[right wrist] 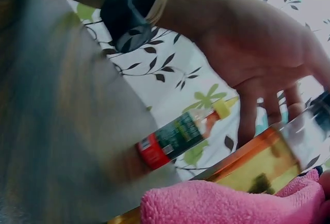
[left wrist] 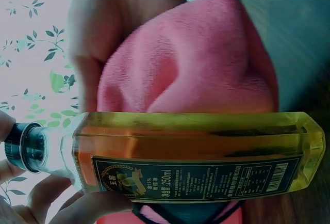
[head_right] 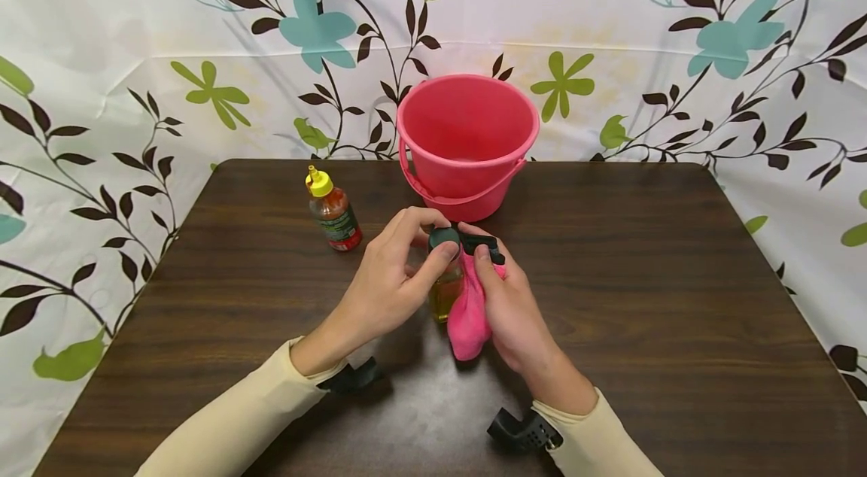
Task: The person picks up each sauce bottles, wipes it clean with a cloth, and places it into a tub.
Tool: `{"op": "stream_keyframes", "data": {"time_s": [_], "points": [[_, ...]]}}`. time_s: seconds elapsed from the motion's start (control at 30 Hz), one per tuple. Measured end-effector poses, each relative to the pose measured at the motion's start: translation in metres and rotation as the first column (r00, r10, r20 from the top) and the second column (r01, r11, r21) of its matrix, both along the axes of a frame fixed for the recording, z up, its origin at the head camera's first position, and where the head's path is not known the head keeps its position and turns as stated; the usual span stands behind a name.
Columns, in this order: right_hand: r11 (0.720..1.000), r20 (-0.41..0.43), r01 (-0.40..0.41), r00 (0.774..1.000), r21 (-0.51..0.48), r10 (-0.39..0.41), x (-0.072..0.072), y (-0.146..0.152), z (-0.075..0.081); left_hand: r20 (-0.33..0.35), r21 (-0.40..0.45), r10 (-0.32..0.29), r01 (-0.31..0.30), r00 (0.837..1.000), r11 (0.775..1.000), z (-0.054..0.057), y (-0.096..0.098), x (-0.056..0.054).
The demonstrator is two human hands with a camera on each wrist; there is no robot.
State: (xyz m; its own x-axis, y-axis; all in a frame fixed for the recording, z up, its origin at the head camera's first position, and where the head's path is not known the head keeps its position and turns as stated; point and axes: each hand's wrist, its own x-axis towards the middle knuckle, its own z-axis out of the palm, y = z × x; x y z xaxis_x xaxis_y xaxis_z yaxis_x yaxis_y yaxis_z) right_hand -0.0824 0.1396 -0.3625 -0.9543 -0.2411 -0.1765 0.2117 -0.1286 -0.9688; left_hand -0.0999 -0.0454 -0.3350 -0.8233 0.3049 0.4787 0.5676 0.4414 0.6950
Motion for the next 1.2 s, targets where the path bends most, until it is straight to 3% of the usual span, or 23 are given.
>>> {"op": "stream_keyframes", "data": {"time_s": [0.47, 0.77, 0.9, 1.2], "points": [[0.998, -0.090, -0.005, 0.996, -0.062, -0.001, 0.008, 0.008, 0.046, -0.012, -0.005, 0.007, -0.007, 1.000, 1.000, -0.001, 0.000, 0.000], [0.969, -0.174, -0.003, 0.984, -0.247, -0.041, 0.003, 0.022, 0.073, -0.025, -0.023, 0.018, -0.018, 1.000, 1.000, 0.000, 0.001, -0.001], [0.968, -0.204, 0.016, 0.976, -0.252, -0.070, 0.003, 0.026, 0.075, -0.018, -0.028, 0.025, -0.025, 1.000, 0.999, 0.000, 0.001, 0.000], [0.981, -0.173, 0.018, 0.984, -0.193, -0.052, 0.004, 0.023, 0.066, -0.010, -0.019, 0.058, -0.059, 0.998, 0.998, -0.004, 0.000, 0.001]]}}
